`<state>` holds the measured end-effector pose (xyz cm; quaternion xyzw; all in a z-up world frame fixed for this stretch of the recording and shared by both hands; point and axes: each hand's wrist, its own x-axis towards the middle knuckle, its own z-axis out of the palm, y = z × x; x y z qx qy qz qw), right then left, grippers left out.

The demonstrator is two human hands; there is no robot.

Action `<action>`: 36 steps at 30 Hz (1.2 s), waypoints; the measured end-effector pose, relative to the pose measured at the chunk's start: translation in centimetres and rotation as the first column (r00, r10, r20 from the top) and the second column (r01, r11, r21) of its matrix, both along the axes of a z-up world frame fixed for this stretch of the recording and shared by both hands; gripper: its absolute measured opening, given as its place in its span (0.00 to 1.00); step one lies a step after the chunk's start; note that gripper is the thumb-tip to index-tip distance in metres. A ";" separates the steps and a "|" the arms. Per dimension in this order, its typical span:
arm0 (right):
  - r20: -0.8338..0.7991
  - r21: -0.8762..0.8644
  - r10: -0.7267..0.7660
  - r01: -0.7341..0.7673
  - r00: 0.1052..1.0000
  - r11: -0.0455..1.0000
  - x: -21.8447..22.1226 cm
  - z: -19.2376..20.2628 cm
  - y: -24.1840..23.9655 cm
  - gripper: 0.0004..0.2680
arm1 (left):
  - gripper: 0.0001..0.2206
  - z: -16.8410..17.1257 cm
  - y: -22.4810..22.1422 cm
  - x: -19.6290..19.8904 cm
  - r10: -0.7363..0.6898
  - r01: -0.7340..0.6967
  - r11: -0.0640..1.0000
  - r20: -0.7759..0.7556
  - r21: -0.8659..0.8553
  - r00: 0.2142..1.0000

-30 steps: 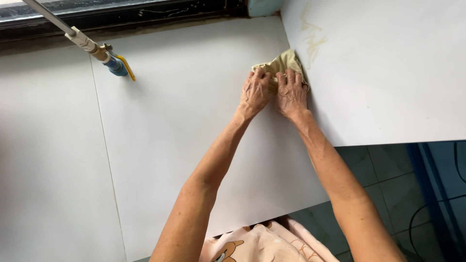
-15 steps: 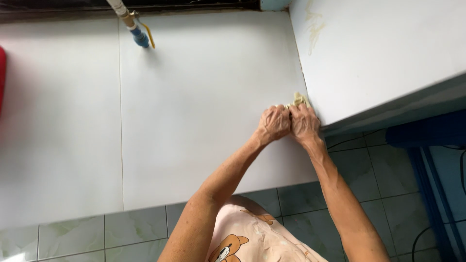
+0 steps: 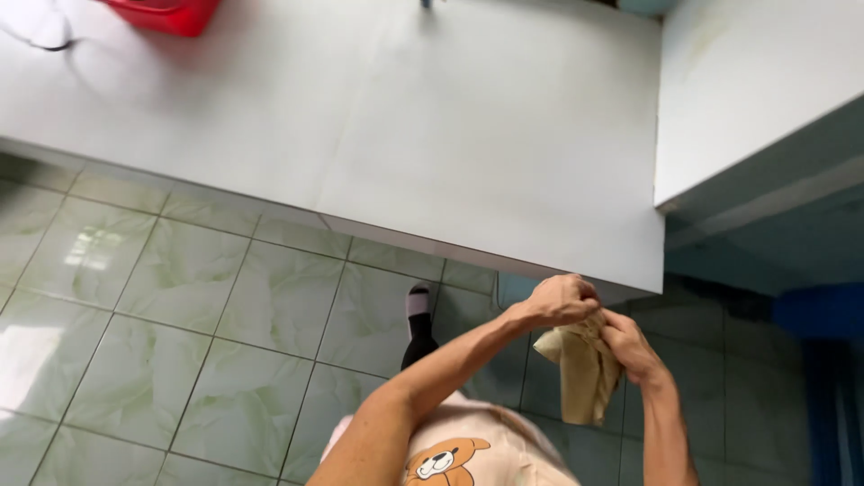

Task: Wiping down and cleaning a white production workstation counter using a damp cloth.

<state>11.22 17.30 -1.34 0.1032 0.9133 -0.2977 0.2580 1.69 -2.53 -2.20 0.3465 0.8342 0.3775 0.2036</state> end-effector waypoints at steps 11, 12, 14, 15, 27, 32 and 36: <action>0.105 -0.987 -0.501 0.151 0.859 0.051 -7.7 6.9 -7.2 0.20 | 0.27 7.4 -8.6 -2.7 0.066 -0.637 0.611 0.771 0.470 0.633; 0.109 -0.987 -0.500 0.153 0.859 0.047 -8.6 7.3 -8.7 0.20 | 0.27 8.5 -9.9 -3.4 0.070 -0.638 0.612 0.772 0.466 0.631; 0.138 -0.970 -0.465 0.214 0.875 0.114 -10.4 9.0 -10.3 0.24 | 0.23 11.2 -10.9 -5.7 0.433 -0.624 0.698 0.487 0.352 0.759; 0.132 -0.970 -0.500 0.214 0.856 0.111 -10.5 10.7 -11.6 0.24 | 0.23 11.8 -11.6 -6.5 0.400 -0.594 0.720 0.485 0.359 0.778; -0.277 -0.801 -0.599 0.163 0.752 0.576 -24.7 10.0 -6.2 0.20 | 0.20 15.7 -9.5 -23.8 0.341 -0.480 0.834 0.430 0.271 0.836; -0.852 0.175 0.028 0.234 0.522 0.956 -28.8 7.5 -6.2 0.25 | 0.40 6.7 -6.5 -27.7 0.331 -0.411 0.909 -0.485 -0.066 0.810; -0.724 0.360 0.212 0.097 0.657 0.928 -31.0 1.2 -9.3 0.28 | 0.30 1.5 -4.3 -26.9 0.106 -0.225 0.960 -0.529 -0.166 0.842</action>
